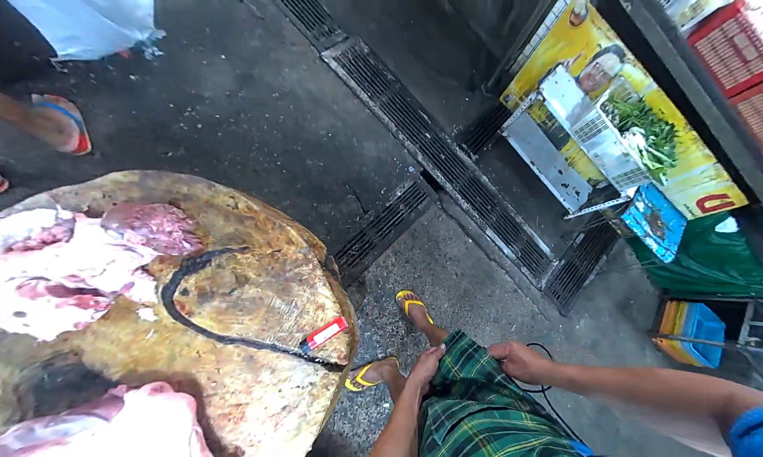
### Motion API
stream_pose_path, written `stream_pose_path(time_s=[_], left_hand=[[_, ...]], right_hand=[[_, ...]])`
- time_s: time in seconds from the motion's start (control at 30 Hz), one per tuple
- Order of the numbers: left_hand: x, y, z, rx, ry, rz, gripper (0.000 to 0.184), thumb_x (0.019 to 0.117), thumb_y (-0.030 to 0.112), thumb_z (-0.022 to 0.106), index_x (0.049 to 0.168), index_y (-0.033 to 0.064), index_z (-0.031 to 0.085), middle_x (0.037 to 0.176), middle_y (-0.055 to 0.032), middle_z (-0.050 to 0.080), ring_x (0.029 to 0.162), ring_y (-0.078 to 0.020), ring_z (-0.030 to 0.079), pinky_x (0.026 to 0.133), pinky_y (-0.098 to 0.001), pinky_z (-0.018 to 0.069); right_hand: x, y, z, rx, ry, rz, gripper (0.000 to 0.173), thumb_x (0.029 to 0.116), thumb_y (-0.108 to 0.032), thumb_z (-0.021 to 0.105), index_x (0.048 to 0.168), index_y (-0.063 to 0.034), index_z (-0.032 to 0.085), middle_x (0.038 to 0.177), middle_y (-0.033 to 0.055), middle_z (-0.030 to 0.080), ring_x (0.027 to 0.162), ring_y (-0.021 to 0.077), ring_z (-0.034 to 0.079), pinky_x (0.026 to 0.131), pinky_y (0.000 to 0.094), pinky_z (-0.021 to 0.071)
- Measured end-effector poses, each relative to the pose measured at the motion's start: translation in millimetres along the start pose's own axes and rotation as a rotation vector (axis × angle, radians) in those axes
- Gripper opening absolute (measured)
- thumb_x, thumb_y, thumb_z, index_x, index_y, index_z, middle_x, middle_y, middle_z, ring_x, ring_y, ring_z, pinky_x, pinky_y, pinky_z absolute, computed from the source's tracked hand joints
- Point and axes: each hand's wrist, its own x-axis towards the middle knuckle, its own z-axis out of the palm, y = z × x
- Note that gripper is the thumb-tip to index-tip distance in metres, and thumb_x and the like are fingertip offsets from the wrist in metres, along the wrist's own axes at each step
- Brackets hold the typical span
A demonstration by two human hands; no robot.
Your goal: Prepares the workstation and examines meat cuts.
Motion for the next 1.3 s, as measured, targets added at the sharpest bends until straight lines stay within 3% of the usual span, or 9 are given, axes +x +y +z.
stream_pose_path(time_s=[0.17,0.3,0.4,0.5,0.7,0.8,1.1,1.2,1.3], left_hand=[[-2.7,-6.5,6.0,-0.208,-0.028,-0.018,0.046,0.1088,0.04,0.05,0.139,0.006,0.059,0.124,-0.0178,0.068,0.112,-0.0269,0.067,0.098,-0.0485,0.0545],[-7.1,-10.9,6.7,-0.289,-0.087,0.007,0.046,0.1091,0.038,0.05,0.141,0.0052,0.056,0.122,-0.017,0.069,0.109,-0.0247,0.068,0.096,-0.046,0.0555],[-11.3,-6.8,9.4,-0.254,-0.094,0.021,0.046,0.1091,0.037,0.05,0.142,0.0042,0.055,0.123,-0.0172,0.069,0.109,-0.0232,0.068,0.098,-0.0442,0.055],[-8.8,-6.4,10.1,-0.211,-0.078,0.009,0.048,0.1095,0.04,0.048,0.141,0.0049,0.057,0.124,-0.0169,0.069,0.112,-0.0233,0.067,0.099,-0.0446,0.0543],[-5.3,-6.3,9.7,-0.006,-0.11,0.02,0.064,0.1047,0.059,0.045,0.138,0.0069,0.062,0.131,-0.0169,0.067,0.123,-0.0267,0.064,0.107,-0.0505,0.0502],[-4.0,-8.7,9.8,-0.022,-0.121,0.045,0.057,0.1047,0.054,0.051,0.135,0.0063,0.062,0.126,-0.0166,0.068,0.117,-0.0248,0.066,0.104,-0.0477,0.0519],[-10.3,-14.7,14.4,-0.383,-0.099,0.03,0.054,0.1077,0.048,0.048,0.143,0.0084,0.055,0.125,-0.015,0.07,0.113,-0.0238,0.069,0.099,-0.0447,0.0558],[-11.0,-14.3,16.0,-0.405,-0.102,0.002,0.055,0.1083,0.049,0.045,0.144,0.0086,0.055,0.124,-0.0148,0.07,0.113,-0.0242,0.069,0.099,-0.045,0.0559],[-10.5,-10.2,17.1,-0.313,-0.066,-0.102,0.067,0.1051,0.062,0.04,0.134,0.0059,0.062,0.121,-0.0155,0.072,0.112,-0.0262,0.069,0.097,-0.0481,0.0565]], right_hand=[[-12.5,12.2,27.8,-0.214,-0.028,-0.058,0.042,0.1033,-0.007,0.052,0.144,-0.0023,0.057,0.154,0.0199,0.049,0.148,0.0334,0.042,0.125,0.0486,0.0303],[-11.7,2.8,39.0,-0.228,0.007,0.148,0.048,0.1038,-0.008,0.052,0.152,-0.0047,0.05,0.159,0.0168,0.045,0.151,0.0336,0.037,0.124,0.0596,0.0211],[-11.3,-9.4,41.0,-0.218,0.15,0.238,0.041,0.104,-0.019,0.055,0.144,-0.0139,0.06,0.151,0.0101,0.056,0.143,0.0286,0.048,0.118,0.0599,0.0317],[-11.5,-11.4,40.7,-0.025,0.24,0.163,0.036,0.103,-0.018,0.058,0.137,-0.008,0.065,0.143,0.0146,0.061,0.139,0.0264,0.053,0.12,0.0443,0.0389],[-15.6,-26.8,38.1,0.408,0.173,0.377,0.053,0.098,-0.035,0.065,0.143,-0.0105,0.056,0.143,0.0101,0.059,0.131,0.0163,0.057,0.114,0.0388,0.0459],[-18.7,-32.5,39.1,0.484,0.143,0.416,0.059,0.0985,-0.036,0.065,0.15,-0.012,0.047,0.139,0.0061,0.063,0.127,0.0113,0.061,0.111,0.036,0.0491],[-12.0,-30.4,38.0,0.668,0.176,0.562,0.046,0.0943,-0.02,0.07,0.137,-0.0102,0.057,0.121,0.007,0.071,0.11,0.0143,0.069,0.098,0.0384,0.0575],[-9.9,-32.0,33.6,0.841,0.084,0.556,0.042,0.0962,-0.019,0.067,0.136,-0.0101,0.058,0.117,0.0074,0.072,0.104,0.0155,0.07,0.093,0.0377,0.059],[-7.9,-26.1,32.8,0.787,-0.043,0.515,0.044,0.102,-0.025,0.059,0.143,-0.0117,0.053,0.124,0.0058,0.069,0.111,0.0133,0.067,0.099,0.0368,0.056]])
